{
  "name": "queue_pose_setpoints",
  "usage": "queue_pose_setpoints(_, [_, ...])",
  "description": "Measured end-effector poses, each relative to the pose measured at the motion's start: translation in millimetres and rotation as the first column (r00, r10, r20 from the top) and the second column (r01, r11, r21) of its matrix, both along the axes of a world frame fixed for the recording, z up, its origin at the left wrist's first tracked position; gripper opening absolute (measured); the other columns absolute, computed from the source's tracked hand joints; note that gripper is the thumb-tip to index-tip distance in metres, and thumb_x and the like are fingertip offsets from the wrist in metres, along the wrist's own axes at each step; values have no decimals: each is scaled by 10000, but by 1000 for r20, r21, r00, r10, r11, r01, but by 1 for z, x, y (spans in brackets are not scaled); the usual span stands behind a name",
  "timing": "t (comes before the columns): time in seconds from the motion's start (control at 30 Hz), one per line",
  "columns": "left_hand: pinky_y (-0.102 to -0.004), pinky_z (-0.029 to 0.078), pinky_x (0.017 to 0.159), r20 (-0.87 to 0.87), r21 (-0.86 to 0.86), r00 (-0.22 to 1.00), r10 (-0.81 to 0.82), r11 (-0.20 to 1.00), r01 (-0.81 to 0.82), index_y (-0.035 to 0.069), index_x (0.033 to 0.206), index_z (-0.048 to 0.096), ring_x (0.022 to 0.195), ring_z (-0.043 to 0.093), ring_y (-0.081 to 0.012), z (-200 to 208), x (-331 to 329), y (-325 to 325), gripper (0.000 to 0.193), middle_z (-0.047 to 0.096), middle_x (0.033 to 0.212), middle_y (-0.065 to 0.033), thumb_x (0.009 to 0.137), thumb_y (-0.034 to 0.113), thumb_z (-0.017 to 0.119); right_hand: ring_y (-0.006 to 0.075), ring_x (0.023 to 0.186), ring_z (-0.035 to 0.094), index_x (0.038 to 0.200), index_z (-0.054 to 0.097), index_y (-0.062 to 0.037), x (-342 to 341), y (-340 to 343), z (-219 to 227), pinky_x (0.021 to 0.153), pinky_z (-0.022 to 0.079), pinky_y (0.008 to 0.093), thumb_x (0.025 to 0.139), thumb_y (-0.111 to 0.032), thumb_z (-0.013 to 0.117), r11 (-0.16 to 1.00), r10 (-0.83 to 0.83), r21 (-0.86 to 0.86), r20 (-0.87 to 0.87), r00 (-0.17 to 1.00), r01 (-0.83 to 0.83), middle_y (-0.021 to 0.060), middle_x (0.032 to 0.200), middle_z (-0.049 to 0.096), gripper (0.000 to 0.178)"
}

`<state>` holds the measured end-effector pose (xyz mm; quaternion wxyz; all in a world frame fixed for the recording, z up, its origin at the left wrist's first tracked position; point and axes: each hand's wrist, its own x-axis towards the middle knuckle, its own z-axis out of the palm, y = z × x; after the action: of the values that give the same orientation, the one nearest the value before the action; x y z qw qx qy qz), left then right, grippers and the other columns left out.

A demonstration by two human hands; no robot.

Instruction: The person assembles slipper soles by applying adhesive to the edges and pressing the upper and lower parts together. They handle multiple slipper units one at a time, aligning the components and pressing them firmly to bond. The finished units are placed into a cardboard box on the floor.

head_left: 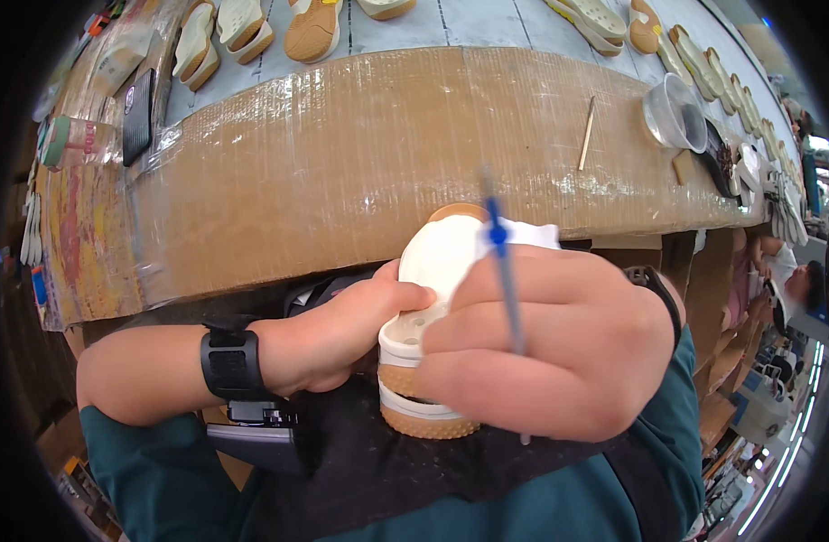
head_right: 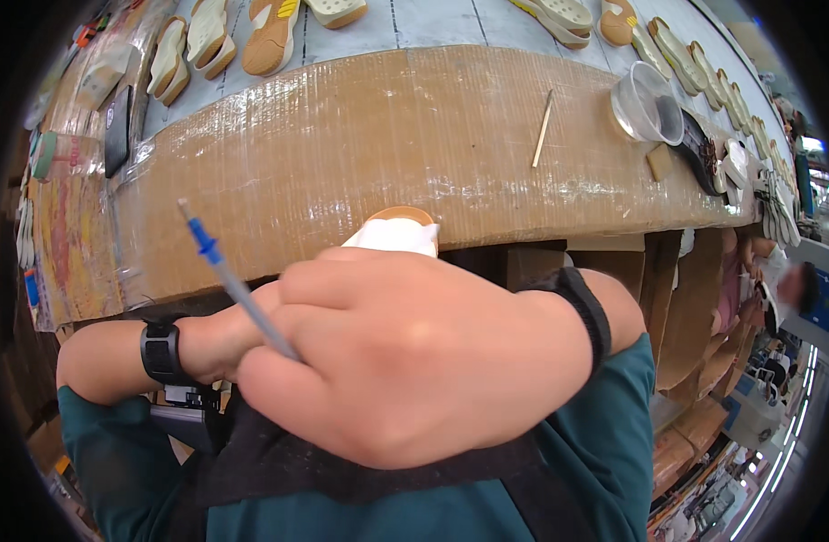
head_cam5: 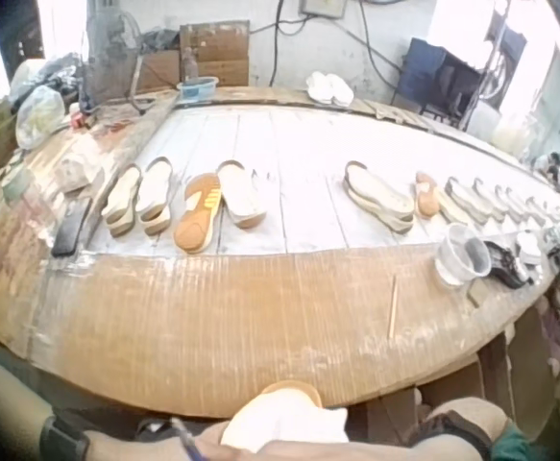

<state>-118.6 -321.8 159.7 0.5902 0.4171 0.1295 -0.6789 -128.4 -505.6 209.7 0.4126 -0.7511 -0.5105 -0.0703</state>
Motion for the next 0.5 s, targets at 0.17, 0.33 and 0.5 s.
queue_pose_setpoints(0.17, [-382, 420, 873, -7, 54, 999, 35, 998, -34, 121, 1323, 218, 1144, 434, -192, -1, 0, 1, 493, 402, 1271, -67, 874, 246, 381, 234, 574, 553, 750, 605, 12, -1, -12, -6, 503, 440, 295, 592, -40, 622, 997, -72, -18, -79, 994, 71, 101, 657, 567, 168])
queue_pose_setpoints(0.33, [-363, 389, 923, -70, -65, 982, 176, 981, -181, 96, 1312, 248, 1123, 458, -190, -1, 6, 11, 494, 426, 1259, -68, 872, 224, 432, 200, 658, 580, 781, 603, -14, 4, -66, -27, 597, 454, 276, 660, 45, 608, 672, -740, -218, -227, 633, 707, 97, 728, 593, 134])
queue_pose_setpoints(0.5, [-329, 407, 905, 55, -179, 885, 463, 876, -447, 74, 1298, 233, 1082, 488, -177, 2, 10, 28, 506, 435, 1230, -96, 869, 199, 471, 249, 694, 578, 872, 597, -15, 25, -151, -95, 655, 451, 309, 760, -52, 586, 231, -955, -217, 137, 264, 949, 127, 811, 610, 118])
